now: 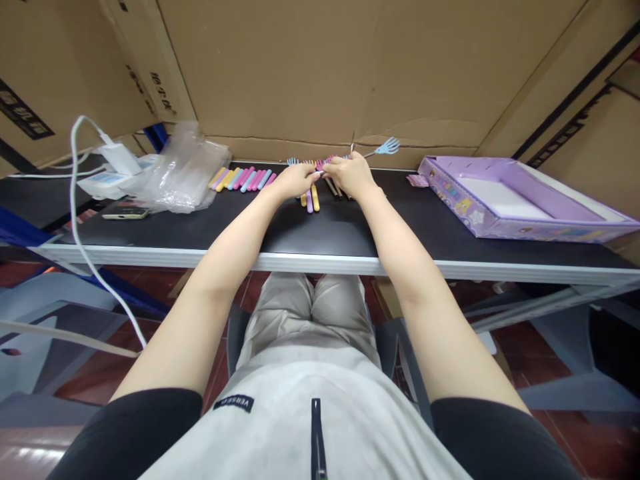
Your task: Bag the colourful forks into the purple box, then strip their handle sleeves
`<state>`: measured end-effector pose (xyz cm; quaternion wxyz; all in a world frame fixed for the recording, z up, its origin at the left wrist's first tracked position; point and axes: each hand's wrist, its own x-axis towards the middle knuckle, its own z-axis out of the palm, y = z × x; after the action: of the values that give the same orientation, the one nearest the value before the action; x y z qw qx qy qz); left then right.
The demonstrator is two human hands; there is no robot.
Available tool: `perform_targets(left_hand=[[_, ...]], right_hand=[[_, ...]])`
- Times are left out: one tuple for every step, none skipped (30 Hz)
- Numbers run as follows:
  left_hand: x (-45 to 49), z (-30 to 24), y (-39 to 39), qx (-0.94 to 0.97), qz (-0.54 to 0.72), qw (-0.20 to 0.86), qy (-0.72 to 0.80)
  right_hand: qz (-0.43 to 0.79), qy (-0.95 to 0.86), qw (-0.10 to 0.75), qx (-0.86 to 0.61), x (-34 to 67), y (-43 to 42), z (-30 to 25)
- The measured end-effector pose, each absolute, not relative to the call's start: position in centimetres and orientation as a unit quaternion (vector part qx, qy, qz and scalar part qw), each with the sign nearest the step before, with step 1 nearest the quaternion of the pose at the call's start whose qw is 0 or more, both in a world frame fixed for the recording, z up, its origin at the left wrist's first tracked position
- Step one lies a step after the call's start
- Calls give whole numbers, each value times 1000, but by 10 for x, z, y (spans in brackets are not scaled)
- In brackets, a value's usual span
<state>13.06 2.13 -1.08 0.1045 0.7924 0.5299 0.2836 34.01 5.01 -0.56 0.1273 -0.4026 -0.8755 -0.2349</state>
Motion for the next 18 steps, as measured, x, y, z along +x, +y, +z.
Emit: perform_targets(left_hand=[[130, -11, 22, 792, 291, 111, 526], [130, -12, 23, 790, 299, 117, 522], [131, -12, 24, 787, 308, 126, 520], [131, -12, 25, 783, 315, 137, 519], [133, -12, 26, 779, 320, 150, 518], [135, -11, 25, 775, 322, 164, 519], [137, -9, 23, 771, 321, 178, 520], [139, -7, 21, 769, 319, 191, 521], [141, -4, 17, 766, 317, 201, 522], [141, -1, 12, 763, 316, 209, 524], [140, 1, 7, 759, 315, 214, 528], [136, 3, 3, 754, 312, 219, 535], [130, 5, -1, 748, 306, 223, 545], [122, 5, -4, 739, 299, 225, 560], [112, 5, -5, 728, 294, 222, 579], [102, 3, -4, 714, 295, 214, 597], [92, 1, -1, 699, 303, 203, 616], [84, -1, 3, 680, 318, 187, 633]], right_hand=[[-239, -875, 126, -402, 341, 51, -6], [-241, -875, 127, -399, 342, 51, -6], [-243, -876, 131, -396, 342, 52, -6], [-244, -876, 136, -392, 342, 53, -6], [-243, -876, 141, -391, 342, 53, -7], [-241, -876, 144, -392, 341, 54, -7], [-238, -876, 145, -394, 340, 55, -7], [-236, -876, 145, -396, 339, 56, -8], [-235, -876, 144, -396, 338, 58, -8], [-233, -875, 146, -397, 339, 59, -9], [-232, -873, 149, -403, 342, 61, -9], [-229, -867, 153, -416, 348, 64, -10], [-224, -858, 157, -434, 357, 65, -10], [-217, -844, 160, -464, 368, 67, -9], [-207, -829, 159, -495, 381, 67, -9], [-196, -811, 156, -529, 395, 67, -7], [-187, -789, 157, -564, 407, 66, -6], [-181, -771, 174, -585, 416, 65, -4]])
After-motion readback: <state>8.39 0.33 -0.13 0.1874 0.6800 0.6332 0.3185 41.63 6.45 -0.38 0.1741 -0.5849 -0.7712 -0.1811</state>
